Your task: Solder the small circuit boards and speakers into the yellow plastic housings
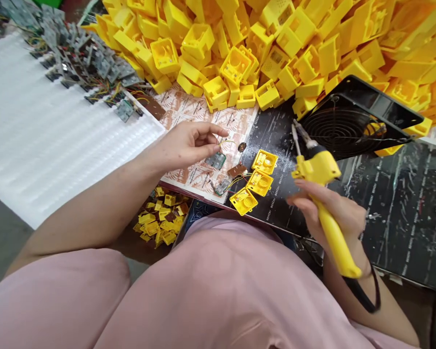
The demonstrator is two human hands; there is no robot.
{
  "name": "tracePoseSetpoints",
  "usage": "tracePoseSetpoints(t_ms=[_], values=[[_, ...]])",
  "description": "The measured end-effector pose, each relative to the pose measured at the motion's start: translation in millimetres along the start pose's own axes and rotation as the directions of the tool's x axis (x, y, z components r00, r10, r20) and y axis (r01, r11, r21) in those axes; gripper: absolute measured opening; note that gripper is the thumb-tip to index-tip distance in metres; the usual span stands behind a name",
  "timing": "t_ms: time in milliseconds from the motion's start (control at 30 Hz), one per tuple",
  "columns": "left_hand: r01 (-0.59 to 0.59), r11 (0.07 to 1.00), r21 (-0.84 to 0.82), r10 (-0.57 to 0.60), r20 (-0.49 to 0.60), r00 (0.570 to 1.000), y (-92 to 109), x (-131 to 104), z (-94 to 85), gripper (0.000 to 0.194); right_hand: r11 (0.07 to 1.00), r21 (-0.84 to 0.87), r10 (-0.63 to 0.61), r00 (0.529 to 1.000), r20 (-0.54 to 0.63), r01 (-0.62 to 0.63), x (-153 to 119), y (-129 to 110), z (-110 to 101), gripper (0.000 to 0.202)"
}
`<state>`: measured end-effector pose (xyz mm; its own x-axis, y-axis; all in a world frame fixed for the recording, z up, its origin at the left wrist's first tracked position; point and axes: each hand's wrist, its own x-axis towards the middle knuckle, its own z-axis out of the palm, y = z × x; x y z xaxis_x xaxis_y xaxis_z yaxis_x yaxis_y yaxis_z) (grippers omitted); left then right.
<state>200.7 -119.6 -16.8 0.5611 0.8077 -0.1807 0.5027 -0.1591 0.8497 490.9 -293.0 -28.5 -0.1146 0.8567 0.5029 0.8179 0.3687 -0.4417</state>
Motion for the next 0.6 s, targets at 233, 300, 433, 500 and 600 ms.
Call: tracePoseSetpoints(t_ms=[233, 300, 433, 500, 600], values=[[-0.054, 0.989, 0.137, 0.055, 0.000, 0.999, -1.2, 5.5, 13.7, 0.031, 0.995, -0.086, -0.040, 0.995, 0.097, 0.048, 45.8, 27.6, 50.3, 0.018], [-0.096, 0.967, 0.234, 0.093, 0.021, 0.995, 2.2, 5.8, 12.5, 0.036, 0.995, -0.081, -0.043, 0.982, 0.183, 0.059, 51.5, 36.9, 59.9, 0.021], [-0.125, 0.871, 0.475, 0.102, 0.072, 0.992, 5.3, 6.5, 10.6, 0.035, 0.992, -0.049, -0.103, 0.968, 0.231, 0.117, 54.9, 35.9, 56.8, 0.024], [-0.133, 0.830, 0.542, 0.098, 0.094, 0.991, 4.2, 8.5, 11.3, 0.031, 0.986, -0.050, -0.154, 0.979, 0.132, 0.162, 52.9, 27.5, 44.2, 0.021], [-0.172, 0.841, 0.513, 0.143, 0.096, 0.985, 2.6, 13.0, 15.0, 0.027, 0.979, -0.070, -0.191, 0.982, -0.018, 0.189, 41.8, 13.6, 17.2, 0.021]])
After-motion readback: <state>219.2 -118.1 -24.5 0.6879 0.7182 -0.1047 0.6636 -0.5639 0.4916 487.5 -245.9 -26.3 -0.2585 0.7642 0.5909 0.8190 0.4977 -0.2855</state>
